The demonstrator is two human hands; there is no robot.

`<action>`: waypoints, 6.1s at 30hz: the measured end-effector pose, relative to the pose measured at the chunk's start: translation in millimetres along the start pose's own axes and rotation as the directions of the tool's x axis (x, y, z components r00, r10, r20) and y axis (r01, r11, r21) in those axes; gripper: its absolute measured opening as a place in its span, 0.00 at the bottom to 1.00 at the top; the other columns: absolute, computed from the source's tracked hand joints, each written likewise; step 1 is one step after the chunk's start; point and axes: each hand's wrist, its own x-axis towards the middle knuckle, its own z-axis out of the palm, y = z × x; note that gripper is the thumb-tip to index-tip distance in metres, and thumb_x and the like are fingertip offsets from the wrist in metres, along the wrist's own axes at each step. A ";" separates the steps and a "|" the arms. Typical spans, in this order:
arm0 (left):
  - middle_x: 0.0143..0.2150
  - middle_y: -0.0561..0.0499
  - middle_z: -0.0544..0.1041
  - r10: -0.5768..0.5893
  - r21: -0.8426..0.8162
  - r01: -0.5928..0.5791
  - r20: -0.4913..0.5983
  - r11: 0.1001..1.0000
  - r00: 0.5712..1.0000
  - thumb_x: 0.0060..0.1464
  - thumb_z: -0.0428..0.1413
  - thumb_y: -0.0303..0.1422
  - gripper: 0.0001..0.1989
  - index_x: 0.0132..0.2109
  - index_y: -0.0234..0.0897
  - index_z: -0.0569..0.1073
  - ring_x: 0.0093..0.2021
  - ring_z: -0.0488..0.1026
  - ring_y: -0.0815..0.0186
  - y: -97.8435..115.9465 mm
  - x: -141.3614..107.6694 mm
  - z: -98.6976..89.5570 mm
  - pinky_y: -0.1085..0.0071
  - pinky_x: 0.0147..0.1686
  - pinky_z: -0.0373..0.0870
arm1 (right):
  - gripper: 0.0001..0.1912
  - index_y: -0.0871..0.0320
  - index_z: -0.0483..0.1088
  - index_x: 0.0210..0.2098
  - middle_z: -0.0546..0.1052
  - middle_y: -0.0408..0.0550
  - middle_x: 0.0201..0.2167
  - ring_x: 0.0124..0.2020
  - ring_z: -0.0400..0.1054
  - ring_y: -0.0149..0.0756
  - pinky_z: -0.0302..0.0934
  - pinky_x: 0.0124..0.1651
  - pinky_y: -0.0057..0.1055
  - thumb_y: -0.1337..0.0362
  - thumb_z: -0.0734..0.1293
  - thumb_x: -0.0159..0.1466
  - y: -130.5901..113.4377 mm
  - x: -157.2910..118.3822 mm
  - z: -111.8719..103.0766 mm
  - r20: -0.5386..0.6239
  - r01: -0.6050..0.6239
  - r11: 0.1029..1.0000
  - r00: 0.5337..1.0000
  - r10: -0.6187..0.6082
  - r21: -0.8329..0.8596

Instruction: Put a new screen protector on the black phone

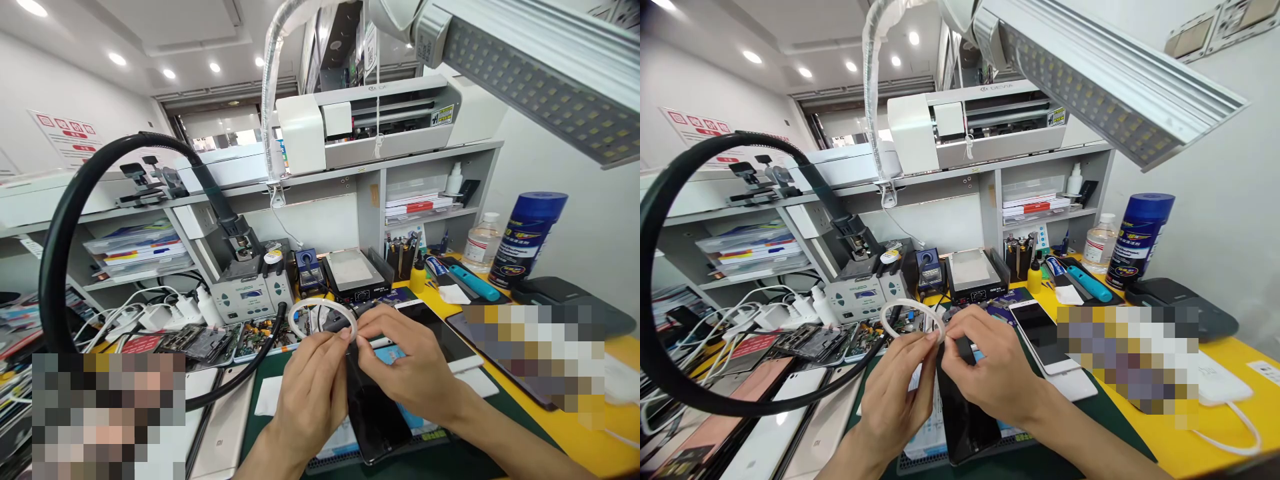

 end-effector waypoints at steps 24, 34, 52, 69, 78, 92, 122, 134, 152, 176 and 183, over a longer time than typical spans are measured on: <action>0.42 0.47 0.80 -0.337 -0.027 0.336 -0.084 0.942 0.938 0.59 0.59 0.20 0.17 0.55 0.32 0.70 0.41 0.79 0.70 9.9 6.6 -3.9 0.77 0.45 0.76 | 0.11 0.59 0.70 0.35 0.78 0.53 0.32 0.35 0.76 0.40 0.72 0.38 0.34 0.80 0.67 0.58 7.9 -5.1 4.2 -0.034 0.158 0.970 0.985 -0.167 -0.183; 0.42 0.44 0.80 -0.171 0.094 0.173 -0.027 0.980 0.985 0.56 0.59 0.17 0.22 0.57 0.30 0.69 0.40 0.77 0.64 3.8 1.5 -0.5 0.67 0.44 0.75 | 0.10 0.59 0.76 0.40 0.81 0.49 0.34 0.35 0.77 0.36 0.73 0.42 0.31 0.76 0.68 0.63 10.0 -3.4 3.7 -0.002 0.021 0.993 1.000 -0.021 -0.120; 0.34 0.46 0.78 -0.161 0.181 0.127 0.191 0.975 0.968 0.59 0.58 0.21 0.13 0.52 0.29 0.73 0.33 0.73 0.62 1.0 9.9 -13.9 0.66 0.34 0.69 | 0.06 0.57 0.72 0.29 0.76 0.46 0.29 0.32 0.70 0.37 0.65 0.39 0.34 0.74 0.67 0.58 15.6 -6.3 4.3 0.118 -0.140 0.988 0.982 0.146 -0.059; 0.28 0.59 0.77 -0.319 -0.055 0.415 0.551 0.908 0.771 0.66 0.54 0.32 0.07 0.44 0.46 0.78 0.20 0.68 0.74 68.7 35.4 -77.7 0.77 0.20 0.62 | 0.06 0.59 0.69 0.24 0.76 0.41 0.23 0.18 0.71 0.29 0.64 0.19 0.24 0.67 0.70 0.55 -43.4 -55.4 -50.5 0.504 -0.840 0.159 0.451 0.736 0.518; 0.21 0.57 0.74 -0.414 0.206 0.381 0.668 0.901 0.618 0.64 0.52 0.33 0.15 0.29 0.43 0.75 0.17 0.65 0.69 72.4 39.9 -70.3 0.71 0.18 0.54 | 0.08 0.59 0.68 0.25 0.77 0.39 0.25 0.11 0.64 0.22 0.56 0.11 0.18 0.64 0.69 0.58 -43.2 -91.2 -51.2 0.512 -0.892 -0.031 0.230 0.827 0.451; 0.34 0.49 0.77 -0.442 0.378 0.251 0.846 0.891 0.297 0.66 0.49 0.30 0.14 0.32 0.41 0.74 0.32 0.77 0.57 68.7 54.5 -32.9 0.64 0.31 0.61 | 0.05 0.58 0.68 0.30 0.78 0.40 0.23 0.13 0.70 0.29 0.63 0.12 0.22 0.63 0.65 0.60 -28.7 -106.4 -43.2 0.416 -0.961 0.116 0.215 0.884 0.251; 0.31 0.48 0.78 -0.504 0.499 0.075 0.862 0.863 0.064 0.65 0.48 0.31 0.16 0.30 0.40 0.73 0.32 0.77 0.53 66.9 81.8 0.4 0.63 0.27 0.51 | 0.04 0.56 0.67 0.27 0.71 0.36 0.18 0.17 0.70 0.29 0.66 0.18 0.22 0.67 0.65 0.58 -32.5 -113.0 -31.6 0.237 -0.976 0.132 0.172 0.956 0.175; 0.33 0.47 0.79 -0.520 0.517 0.060 0.853 0.854 0.046 0.66 0.47 0.34 0.17 0.30 0.41 0.74 0.33 0.78 0.53 66.5 82.3 -2.1 0.62 0.29 0.54 | 0.02 0.57 0.68 0.27 0.72 0.35 0.17 0.17 0.72 0.31 0.65 0.18 0.22 0.68 0.65 0.56 -30.7 -113.7 -28.8 0.214 -0.961 0.109 0.166 0.963 0.255; 0.27 0.49 0.76 -0.518 0.514 0.071 0.853 0.855 0.061 0.64 0.49 0.31 0.16 0.27 0.41 0.73 0.28 0.75 0.56 68.1 79.1 -4.2 0.63 0.25 0.49 | 0.02 0.57 0.68 0.27 0.72 0.36 0.18 0.17 0.72 0.30 0.65 0.19 0.23 0.67 0.65 0.56 -31.6 -114.2 -27.3 0.199 -0.963 0.107 0.158 0.967 0.247; 0.32 0.44 0.79 -0.508 0.504 0.082 0.860 0.860 0.049 0.65 0.48 0.32 0.15 0.33 0.39 0.77 0.35 0.80 0.47 70.2 78.4 0.9 0.60 0.29 0.65 | 0.13 0.57 0.74 0.32 0.72 0.42 0.22 0.21 0.68 0.32 0.64 0.22 0.25 0.56 0.65 0.67 -35.7 -124.8 -42.4 0.171 -0.972 0.223 0.232 0.958 0.069; 0.33 0.45 0.80 -0.515 0.510 0.088 0.855 0.856 0.055 0.65 0.49 0.32 0.14 0.34 0.40 0.77 0.34 0.80 0.49 69.7 79.4 1.9 0.61 0.30 0.65 | 0.19 0.61 0.70 0.46 0.78 0.43 0.23 0.14 0.71 0.33 0.64 0.14 0.24 0.51 0.66 0.67 -45.3 -116.7 -42.9 0.480 -0.939 -0.060 0.118 0.870 0.339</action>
